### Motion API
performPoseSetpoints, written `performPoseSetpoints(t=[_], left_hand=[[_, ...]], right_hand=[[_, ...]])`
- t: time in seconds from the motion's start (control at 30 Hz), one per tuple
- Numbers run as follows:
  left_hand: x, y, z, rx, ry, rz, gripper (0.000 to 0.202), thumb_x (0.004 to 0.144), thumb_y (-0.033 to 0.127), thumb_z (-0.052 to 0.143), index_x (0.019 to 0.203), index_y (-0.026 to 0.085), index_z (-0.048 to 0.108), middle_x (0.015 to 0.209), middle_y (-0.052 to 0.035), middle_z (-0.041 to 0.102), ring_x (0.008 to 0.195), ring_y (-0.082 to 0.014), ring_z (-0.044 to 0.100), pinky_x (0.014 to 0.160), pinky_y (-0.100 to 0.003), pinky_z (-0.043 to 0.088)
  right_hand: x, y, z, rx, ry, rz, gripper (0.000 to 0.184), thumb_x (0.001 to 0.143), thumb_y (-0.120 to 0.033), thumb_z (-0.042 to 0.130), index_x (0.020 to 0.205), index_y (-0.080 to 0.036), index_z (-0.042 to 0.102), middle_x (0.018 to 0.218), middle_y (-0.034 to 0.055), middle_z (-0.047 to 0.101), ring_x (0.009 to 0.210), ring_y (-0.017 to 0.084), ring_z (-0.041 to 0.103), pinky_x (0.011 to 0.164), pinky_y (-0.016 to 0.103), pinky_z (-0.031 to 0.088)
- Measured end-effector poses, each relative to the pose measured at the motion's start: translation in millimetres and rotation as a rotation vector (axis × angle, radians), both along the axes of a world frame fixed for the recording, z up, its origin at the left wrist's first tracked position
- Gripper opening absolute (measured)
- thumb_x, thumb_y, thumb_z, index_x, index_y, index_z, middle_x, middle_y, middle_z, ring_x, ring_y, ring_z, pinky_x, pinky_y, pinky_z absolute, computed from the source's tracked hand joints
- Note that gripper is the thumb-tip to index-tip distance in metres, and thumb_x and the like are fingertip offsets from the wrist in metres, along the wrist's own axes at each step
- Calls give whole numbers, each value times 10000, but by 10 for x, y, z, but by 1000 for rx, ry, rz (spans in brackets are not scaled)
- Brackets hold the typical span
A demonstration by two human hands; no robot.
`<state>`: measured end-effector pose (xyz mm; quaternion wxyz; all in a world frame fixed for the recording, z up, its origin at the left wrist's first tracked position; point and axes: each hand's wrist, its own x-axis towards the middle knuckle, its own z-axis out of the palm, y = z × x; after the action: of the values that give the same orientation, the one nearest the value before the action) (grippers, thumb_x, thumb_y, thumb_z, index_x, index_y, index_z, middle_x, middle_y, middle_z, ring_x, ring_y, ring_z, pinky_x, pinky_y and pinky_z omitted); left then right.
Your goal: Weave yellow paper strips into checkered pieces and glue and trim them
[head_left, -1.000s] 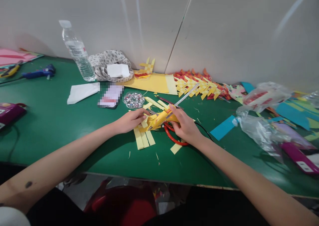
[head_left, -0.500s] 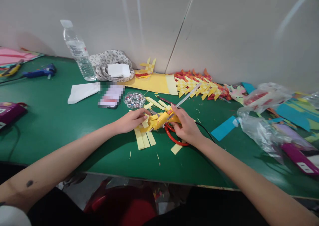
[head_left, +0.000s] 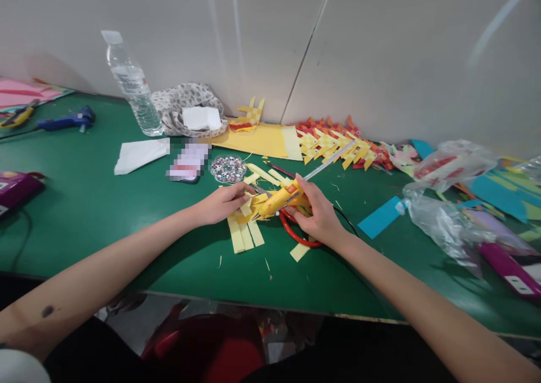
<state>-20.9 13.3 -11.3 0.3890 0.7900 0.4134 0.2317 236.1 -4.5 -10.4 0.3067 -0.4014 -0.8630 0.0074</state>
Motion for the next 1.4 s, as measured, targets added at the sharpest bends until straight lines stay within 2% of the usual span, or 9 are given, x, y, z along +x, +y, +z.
performPoseSetpoints(t=[0.17,0.3,0.53,0.7,1.0,1.3,1.4], left_hand=[[-6,8,-17,12,-16,0,256,877,307,380,1060,188,514,688,4,496,648,-138,466,596,-259,359],[-6,1,-6,-1,6,5,257,880,310,375,1060,191,514,699,2,502,652,-139,470,591,-260,355],[3,-12,23,-3,5,8,252,882,311,380,1054,190,517,713,2,504,683,-139,481,615,-268,368],[-1,-15,30,4,-7,0,243,879,304,382,1044,190,519,735,-5,517,702,-145,487,631,-278,378],[2,-7,13,7,-22,-4,243,880,308,382,1039,187,520,721,-3,510,692,-143,483,618,-273,371],[0,-11,27,17,-2,-8,245,880,309,376,1039,189,520,702,3,508,660,-140,472,609,-275,359],[0,-14,41,20,5,-11,248,879,304,374,1041,185,520,687,7,497,644,-140,466,598,-273,354]], right_hand=[[-11,-2,-4,-1,-15,21,742,809,-258,554,1417,-301,130,1135,86,553,1065,269,527,876,431,475],[-13,-6,0,-14,22,-39,768,803,-252,554,1425,-281,103,1179,99,532,1055,262,538,857,416,493],[16,13,-13,-13,-49,-30,758,808,-117,454,1436,-281,64,1270,87,511,1095,252,540,851,391,503],[18,18,-14,-5,-66,-46,777,802,-81,425,1436,-302,34,1291,59,512,1048,233,577,824,361,519],[-10,6,-9,-13,-22,-79,760,788,-237,545,1433,-243,143,1253,101,534,1106,278,537,897,430,479],[24,19,-32,-34,-2,-95,663,814,-163,474,1414,-283,217,1162,60,604,911,220,630,743,349,544],[8,15,-21,-24,-3,-96,662,809,-187,498,1409,-274,232,1176,69,595,949,232,620,771,364,540]])
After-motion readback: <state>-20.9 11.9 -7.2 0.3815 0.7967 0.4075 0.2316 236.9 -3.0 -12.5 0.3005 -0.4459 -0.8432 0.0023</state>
